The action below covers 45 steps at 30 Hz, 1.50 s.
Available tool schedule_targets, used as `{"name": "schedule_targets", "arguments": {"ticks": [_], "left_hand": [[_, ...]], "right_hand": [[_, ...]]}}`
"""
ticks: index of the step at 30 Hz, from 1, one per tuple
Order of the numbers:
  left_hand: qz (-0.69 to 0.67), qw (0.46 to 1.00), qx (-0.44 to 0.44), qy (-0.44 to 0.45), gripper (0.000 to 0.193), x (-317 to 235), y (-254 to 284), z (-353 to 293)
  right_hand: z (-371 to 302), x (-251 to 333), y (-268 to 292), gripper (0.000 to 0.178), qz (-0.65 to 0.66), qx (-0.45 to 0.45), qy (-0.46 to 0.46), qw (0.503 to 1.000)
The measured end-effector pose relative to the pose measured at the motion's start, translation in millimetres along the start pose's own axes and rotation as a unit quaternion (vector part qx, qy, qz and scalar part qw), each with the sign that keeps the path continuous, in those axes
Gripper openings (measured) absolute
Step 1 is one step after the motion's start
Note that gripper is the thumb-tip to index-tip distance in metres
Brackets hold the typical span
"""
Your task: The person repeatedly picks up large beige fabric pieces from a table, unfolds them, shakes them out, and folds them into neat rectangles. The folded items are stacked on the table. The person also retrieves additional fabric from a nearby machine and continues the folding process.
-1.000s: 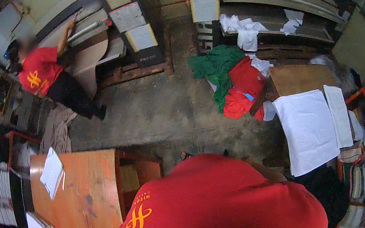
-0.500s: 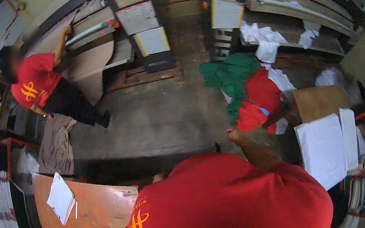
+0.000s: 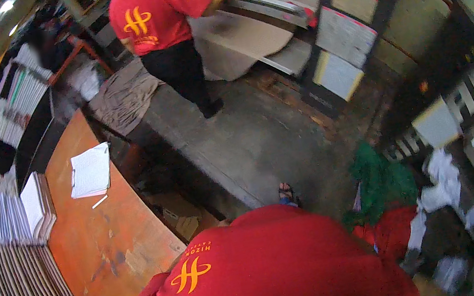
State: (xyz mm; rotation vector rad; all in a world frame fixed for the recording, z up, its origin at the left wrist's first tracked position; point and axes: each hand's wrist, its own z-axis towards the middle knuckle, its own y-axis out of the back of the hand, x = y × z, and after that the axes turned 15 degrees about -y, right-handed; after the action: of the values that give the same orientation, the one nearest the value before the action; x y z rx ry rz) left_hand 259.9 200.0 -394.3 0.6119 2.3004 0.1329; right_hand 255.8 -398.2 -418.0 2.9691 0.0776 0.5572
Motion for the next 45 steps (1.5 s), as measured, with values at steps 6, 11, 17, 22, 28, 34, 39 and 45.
{"name": "schedule_targets", "arguments": {"ticks": [6, 11, 17, 22, 28, 34, 39, 45], "left_hand": [[-0.081, 0.995, -0.058, 0.017, 0.019, -37, 8, 60], [-0.323, 0.942, -0.091, -0.011, 0.018, -72, 14, 103], [-0.358, 0.915, -0.184, -0.027, 0.030, -145, 8, 99], [-0.155, 0.972, -0.173, 0.022, 0.026, -142, 25, 89], [-0.084, 0.987, -0.138, 0.019, 0.022, -126, 71, 129], [0.000, 0.973, -0.132, -0.188, 0.019, -159, 146, 196], [-0.427, 0.881, -0.187, -0.083, 0.019, -182, 192, 265], [-0.425, 0.892, -0.158, 0.004, 0.021, -187, 226, 270]], "right_hand": [[54, 154, 30, 0.024, -0.076, 0.008, 0.012, 0.997], [91, 269, 44, 0.024, -0.088, -0.003, 0.028, 0.996], [146, 349, 1, 0.023, -0.043, 0.024, 0.035, 0.998], [209, 356, -59, 0.009, -0.220, 0.197, 0.183, 0.938], [251, 393, -66, 0.015, -0.287, 0.343, 0.211, 0.869], [246, 460, -60, 0.022, -0.187, 0.189, 0.059, 0.962], [197, 540, -112, 0.032, -0.050, 0.188, 0.062, 0.979], [171, 600, -179, 0.028, -0.140, 0.005, 0.065, 0.988]]}}
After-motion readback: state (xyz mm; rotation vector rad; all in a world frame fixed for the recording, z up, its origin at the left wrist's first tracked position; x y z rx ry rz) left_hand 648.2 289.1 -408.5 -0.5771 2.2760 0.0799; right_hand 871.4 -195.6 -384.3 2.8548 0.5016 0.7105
